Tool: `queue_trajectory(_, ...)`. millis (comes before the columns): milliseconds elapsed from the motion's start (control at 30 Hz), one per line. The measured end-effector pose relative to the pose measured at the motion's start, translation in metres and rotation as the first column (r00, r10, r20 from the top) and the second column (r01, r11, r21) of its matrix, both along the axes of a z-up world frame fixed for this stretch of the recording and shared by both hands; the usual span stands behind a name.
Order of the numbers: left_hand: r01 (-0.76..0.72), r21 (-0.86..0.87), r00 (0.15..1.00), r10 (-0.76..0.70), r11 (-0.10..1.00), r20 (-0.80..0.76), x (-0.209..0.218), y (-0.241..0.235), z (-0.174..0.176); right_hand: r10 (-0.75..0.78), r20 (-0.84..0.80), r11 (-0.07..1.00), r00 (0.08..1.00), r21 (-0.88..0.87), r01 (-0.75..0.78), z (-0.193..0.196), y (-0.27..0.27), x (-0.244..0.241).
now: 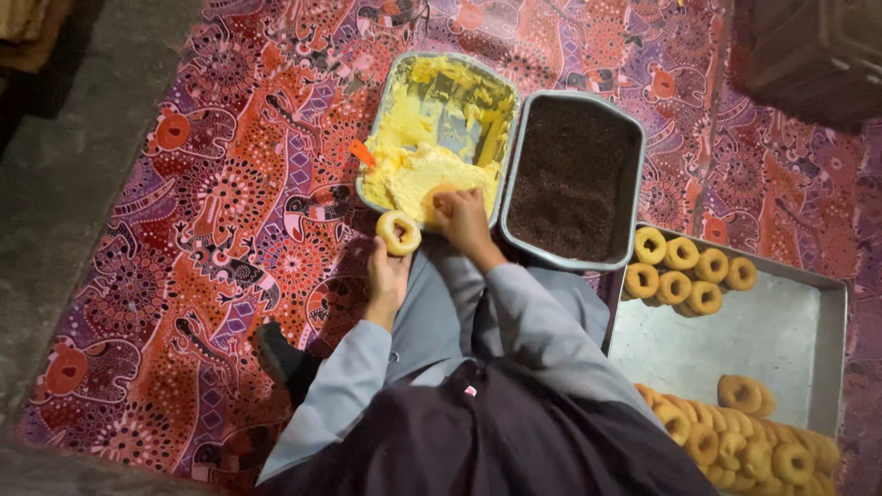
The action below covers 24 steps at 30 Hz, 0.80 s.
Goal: The person sits on a patterned floor mat and repeatedly picks up plain donuts from a metal tray. They dip each donut into a yellow paste, then roll it in a dark granular topping before placing it on a second tray. The process continues with multiple donuts throughout the clip.
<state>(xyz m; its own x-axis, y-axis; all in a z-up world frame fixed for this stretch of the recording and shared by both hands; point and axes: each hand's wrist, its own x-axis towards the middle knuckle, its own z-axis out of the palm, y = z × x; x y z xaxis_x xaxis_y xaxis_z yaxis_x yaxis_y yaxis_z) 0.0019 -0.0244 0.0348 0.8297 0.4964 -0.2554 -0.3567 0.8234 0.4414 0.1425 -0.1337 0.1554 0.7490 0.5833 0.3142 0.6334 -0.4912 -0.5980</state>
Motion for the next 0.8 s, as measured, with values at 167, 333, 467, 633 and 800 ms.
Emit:
queue_trajectory(167, 0.034, -0.023, 0.997, -0.036, 0.999, -0.069, 0.006, -0.001, 0.002, 0.295, -0.002, 0.94, 0.955, 0.18, -0.29, 0.023, -0.025, -0.04)
queue_trajectory(333, 0.104, 0.03, 0.994, -0.104, 0.994, -0.019, 0.019, -0.019, 0.016, 0.117, 0.029, 0.978, 0.993, 0.172, -0.12, 0.057, -0.059, -0.031)
queue_trajectory(467, 0.298, 0.037, 0.954, -0.299, 0.954, 0.036, 0.043, -0.065, 0.024, 0.123, 0.081, 0.969, 0.989, 0.205, -0.137, 0.032, -0.094, -0.008)
queue_trajectory(633, 0.554, 0.147, 0.805, -0.482, 0.82, -0.347, 0.092, -0.114, 0.046, -0.405, 0.153, 0.879, 0.902, -0.208, 0.43, -0.026, -0.193, 0.067)
queue_trajectory(800, 0.325, 0.943, 0.941, -0.08, -0.073, -0.33, 0.166, -0.163, 0.065, -0.467, -0.278, 0.877, 0.839, -0.029, 0.479, -0.078, -0.268, 0.103)
